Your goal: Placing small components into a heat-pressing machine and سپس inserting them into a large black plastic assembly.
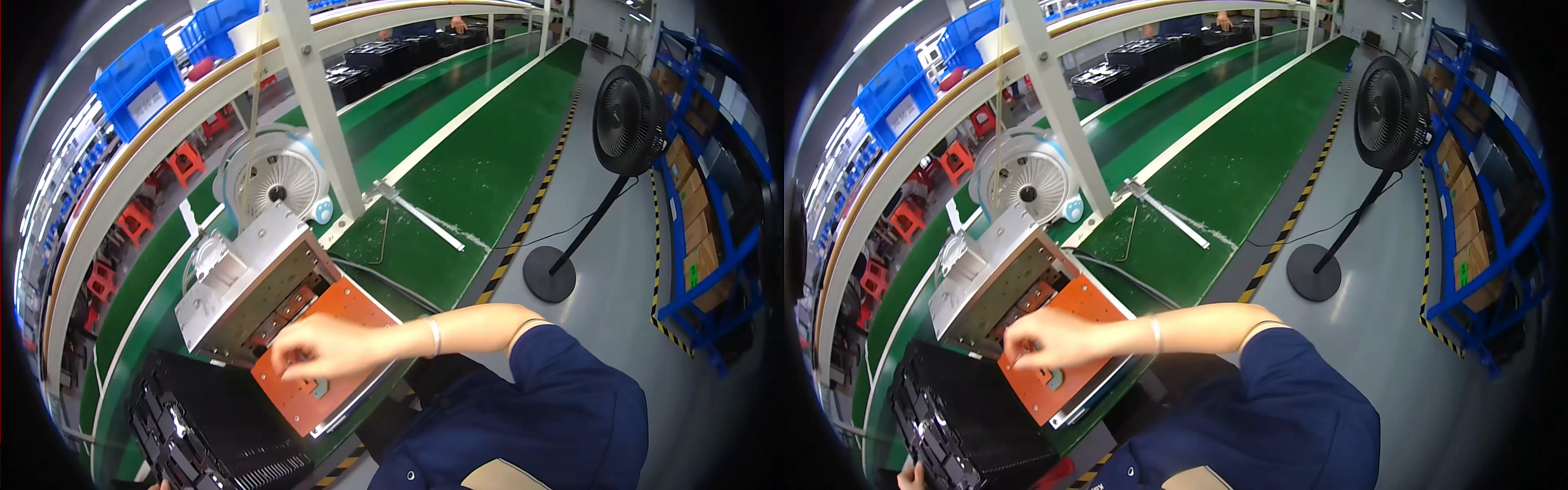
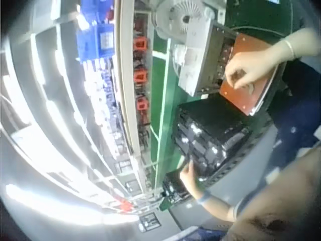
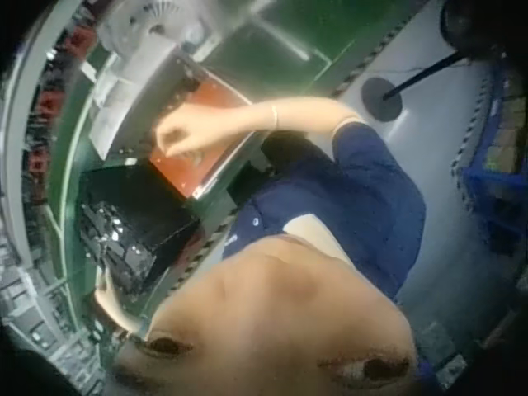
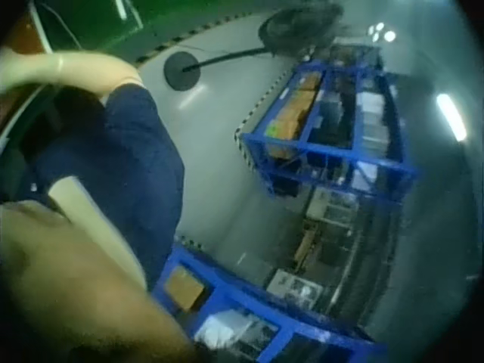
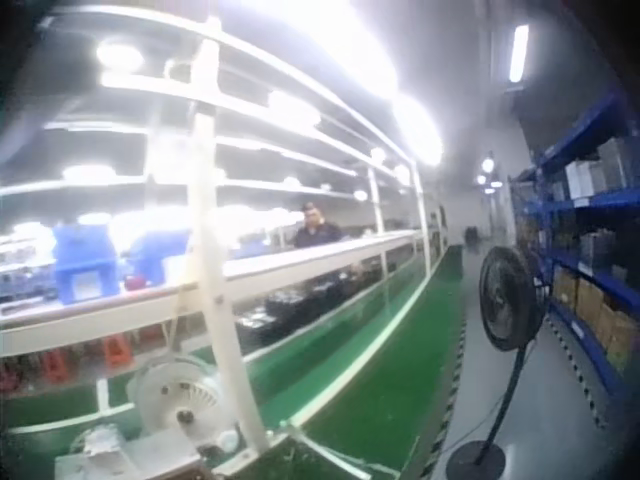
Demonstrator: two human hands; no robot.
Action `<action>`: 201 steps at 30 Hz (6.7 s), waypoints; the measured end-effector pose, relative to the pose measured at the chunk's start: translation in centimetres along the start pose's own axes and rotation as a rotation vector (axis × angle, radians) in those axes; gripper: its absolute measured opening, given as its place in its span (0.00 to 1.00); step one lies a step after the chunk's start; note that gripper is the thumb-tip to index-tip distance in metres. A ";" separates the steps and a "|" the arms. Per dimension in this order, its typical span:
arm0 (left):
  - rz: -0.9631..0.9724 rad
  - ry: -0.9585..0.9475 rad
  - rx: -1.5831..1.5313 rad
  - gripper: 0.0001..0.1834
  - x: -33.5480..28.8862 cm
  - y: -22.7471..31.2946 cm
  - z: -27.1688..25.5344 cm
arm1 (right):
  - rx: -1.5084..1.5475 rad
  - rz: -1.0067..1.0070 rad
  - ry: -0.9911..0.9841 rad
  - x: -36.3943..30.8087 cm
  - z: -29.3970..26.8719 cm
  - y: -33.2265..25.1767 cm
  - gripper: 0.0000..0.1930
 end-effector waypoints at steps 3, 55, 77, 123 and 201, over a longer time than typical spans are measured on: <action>-0.134 -0.004 -0.131 0.23 -0.8 -1.2 -0.6 | -0.172 -0.319 -0.094 2.4 5.4 -4.3 0.13; -0.116 0.514 -1.760 0.17 -0.9 -34.1 1.3 | -0.376 -0.420 -0.192 7.4 15.3 -4.3 0.25; -0.582 0.721 -0.442 0.27 3.6 -36.7 12.5 | -0.413 -0.403 -0.229 7.4 15.9 -3.4 0.27; -0.096 0.072 -0.094 0.20 16.7 0.8 2.5 | -1.263 -1.094 -0.312 20.9 22.1 -4.6 0.08; 1.379 -0.429 0.605 0.46 -9.0 26.8 20.1 | -0.427 0.429 0.162 -7.4 -0.3 0.4 0.16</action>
Point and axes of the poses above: each hand's wrist, its own x-axis towards the middle knuckle, its own z-axis out of the palm, y = z × x, the point moved 7 cm from there along x, towards the middle knuckle, and after that the axes turned 4 degrees about -x, right-handed, at the moved point
